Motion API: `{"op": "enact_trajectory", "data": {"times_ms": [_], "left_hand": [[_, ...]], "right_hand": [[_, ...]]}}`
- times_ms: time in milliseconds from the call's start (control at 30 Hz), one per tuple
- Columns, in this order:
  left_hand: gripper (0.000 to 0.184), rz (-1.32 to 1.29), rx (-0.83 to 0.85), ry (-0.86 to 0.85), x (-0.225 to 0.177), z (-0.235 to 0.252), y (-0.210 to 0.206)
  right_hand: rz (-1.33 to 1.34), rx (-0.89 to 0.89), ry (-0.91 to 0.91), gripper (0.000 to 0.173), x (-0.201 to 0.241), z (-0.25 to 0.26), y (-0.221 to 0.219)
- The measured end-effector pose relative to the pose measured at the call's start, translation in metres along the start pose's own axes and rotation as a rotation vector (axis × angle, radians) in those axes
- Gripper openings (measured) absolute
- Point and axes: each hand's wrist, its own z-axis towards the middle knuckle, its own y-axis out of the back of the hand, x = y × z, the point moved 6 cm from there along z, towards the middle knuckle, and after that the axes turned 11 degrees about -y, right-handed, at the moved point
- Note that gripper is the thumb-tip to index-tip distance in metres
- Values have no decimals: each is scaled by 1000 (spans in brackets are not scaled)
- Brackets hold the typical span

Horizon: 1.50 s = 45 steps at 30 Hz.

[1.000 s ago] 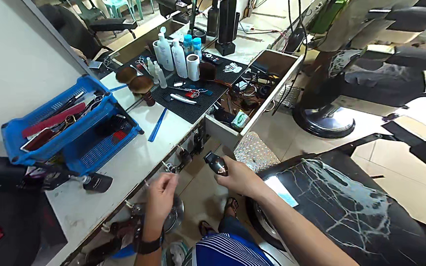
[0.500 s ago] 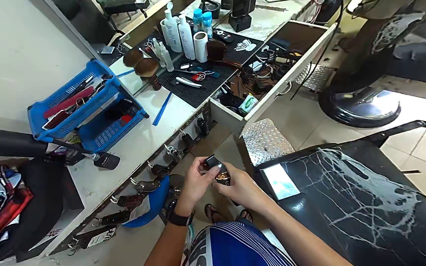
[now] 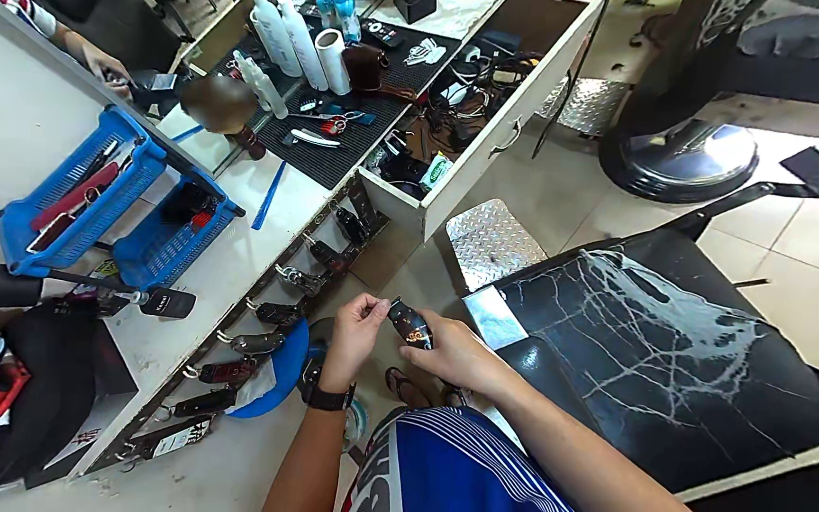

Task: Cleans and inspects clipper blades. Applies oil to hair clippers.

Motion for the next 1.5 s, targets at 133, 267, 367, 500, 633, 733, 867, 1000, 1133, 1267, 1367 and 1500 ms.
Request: {"op": "enact_trajectory", "data": {"times_ms": [133,267,367,500,633,733,867,1000,1133,1267,1367,1500], "left_hand": [[24,334,6,-3,-12,1,3],[41,210,-169,-95,-24,4,22],[35,108,-229,-183,-21,3,31],[21,109,-201,-204,-15,0,39],[25,236,-240,-247,-20,20,72],[23,288,-237,-275,-29,42,105],[29,206,-279,-297,-42,57,131],[30,10,38,-374,-56,58,101],[40,-35,310,-532,-77,49,60],[33,229,523,-590,-86,48,45],[29,388,619,-526,-82,50,38],[19,506,651,-563,-84,48,27]], "right_hand": [[107,39,-39,66,-15,-3,2],[686,262,24,50,-35,-1,0],[1017,515,190,54,-48,3,-2],[1336,927,292,65,-54,1,-9],[1444,1093,398,64,-42,-3,-11],[1485,1144,481,62,-33,-6,-12],[1456,1145,516,60,-21,-3,-15],[1334,1018,434,60,-8,7,-16],[1057,676,304,54,4,21,-12],[889,590,260,52,13,24,-13],[849,572,203,48,12,22,-14],[792,550,121,47,7,22,-17]]}}
